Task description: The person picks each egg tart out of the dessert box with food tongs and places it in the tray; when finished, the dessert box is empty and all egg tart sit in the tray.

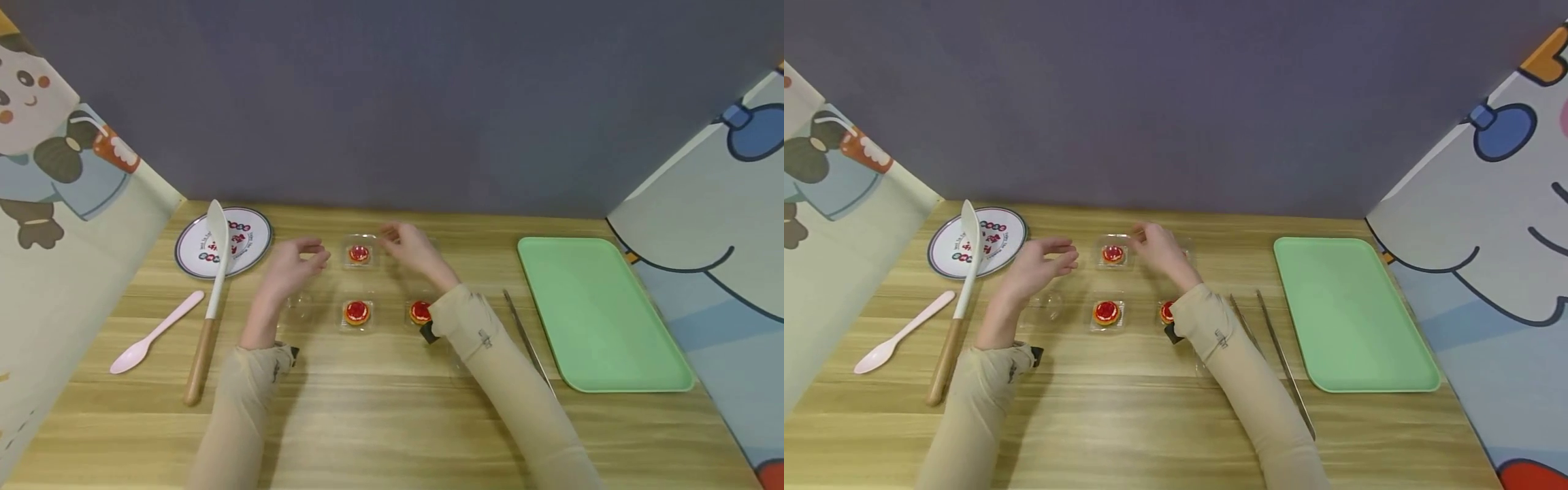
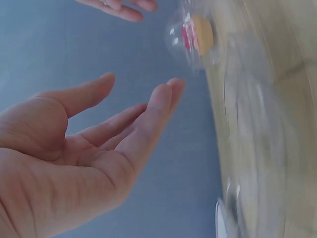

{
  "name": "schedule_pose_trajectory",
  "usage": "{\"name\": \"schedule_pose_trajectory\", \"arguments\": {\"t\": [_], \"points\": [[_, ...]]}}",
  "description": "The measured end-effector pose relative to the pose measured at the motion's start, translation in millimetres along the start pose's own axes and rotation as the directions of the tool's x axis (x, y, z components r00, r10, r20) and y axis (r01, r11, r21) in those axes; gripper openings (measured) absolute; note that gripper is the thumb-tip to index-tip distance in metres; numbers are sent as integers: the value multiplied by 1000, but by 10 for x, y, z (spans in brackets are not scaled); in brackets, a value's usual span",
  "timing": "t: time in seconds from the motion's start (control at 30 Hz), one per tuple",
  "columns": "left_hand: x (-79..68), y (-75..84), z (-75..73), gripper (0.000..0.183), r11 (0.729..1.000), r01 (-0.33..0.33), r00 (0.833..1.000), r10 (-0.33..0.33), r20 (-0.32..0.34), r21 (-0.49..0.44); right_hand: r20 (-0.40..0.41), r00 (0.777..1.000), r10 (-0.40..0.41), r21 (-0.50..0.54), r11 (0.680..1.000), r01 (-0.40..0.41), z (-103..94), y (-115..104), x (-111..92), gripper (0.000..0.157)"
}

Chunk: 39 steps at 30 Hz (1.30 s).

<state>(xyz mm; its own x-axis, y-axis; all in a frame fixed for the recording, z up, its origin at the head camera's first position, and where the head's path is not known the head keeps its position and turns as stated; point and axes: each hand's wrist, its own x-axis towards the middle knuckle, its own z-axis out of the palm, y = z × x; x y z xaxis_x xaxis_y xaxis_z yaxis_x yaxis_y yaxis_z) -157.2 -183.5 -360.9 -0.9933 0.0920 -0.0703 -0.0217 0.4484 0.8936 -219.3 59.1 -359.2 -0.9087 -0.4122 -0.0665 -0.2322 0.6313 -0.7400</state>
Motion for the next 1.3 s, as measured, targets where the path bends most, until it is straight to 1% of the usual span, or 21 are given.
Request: {"name": "schedule_pose_trajectory", "arguments": {"t": [0.23,0.37,0.47,0.57,0.63,0.83,1.03,1.17,1.3], "points": [[123,-36,159,55,997,74,996,-74,42,-19,73,997,8,-54,999,-4,27,20,135,42],[171,-94,206,56,991,124,992,-122,46,-50,111,993,33,-85,996,-23,74,-14,195,43],[204,-133,223,57,985,150,988,-146,49,-82,124,991,48,-117,993,-34,100,-30,230,45],[233,-157,234,57,982,159,986,-154,59,-105,129,990,60,-136,990,-42,111,-25,259,45],[254,-170,245,56,980,161,986,-154,65,-115,136,989,61,-147,988,-41,115,-18,278,43],[309,-188,289,55,977,165,985,-156,74,-133,148,987,66,-169,985,-40,137,-22,341,29],[345,-178,297,58,968,205,978,-196,76,-145,167,985,51,-241,971,-9,165,-50,404,23],[372,-164,315,59,962,219,975,-208,85,-162,177,983,58,-250,968,-12,165,-25,438,21],[395,-142,342,59,947,243,968,-225,108,-209,178,982,69,-257,966,-21,153,0,462,18]]}}
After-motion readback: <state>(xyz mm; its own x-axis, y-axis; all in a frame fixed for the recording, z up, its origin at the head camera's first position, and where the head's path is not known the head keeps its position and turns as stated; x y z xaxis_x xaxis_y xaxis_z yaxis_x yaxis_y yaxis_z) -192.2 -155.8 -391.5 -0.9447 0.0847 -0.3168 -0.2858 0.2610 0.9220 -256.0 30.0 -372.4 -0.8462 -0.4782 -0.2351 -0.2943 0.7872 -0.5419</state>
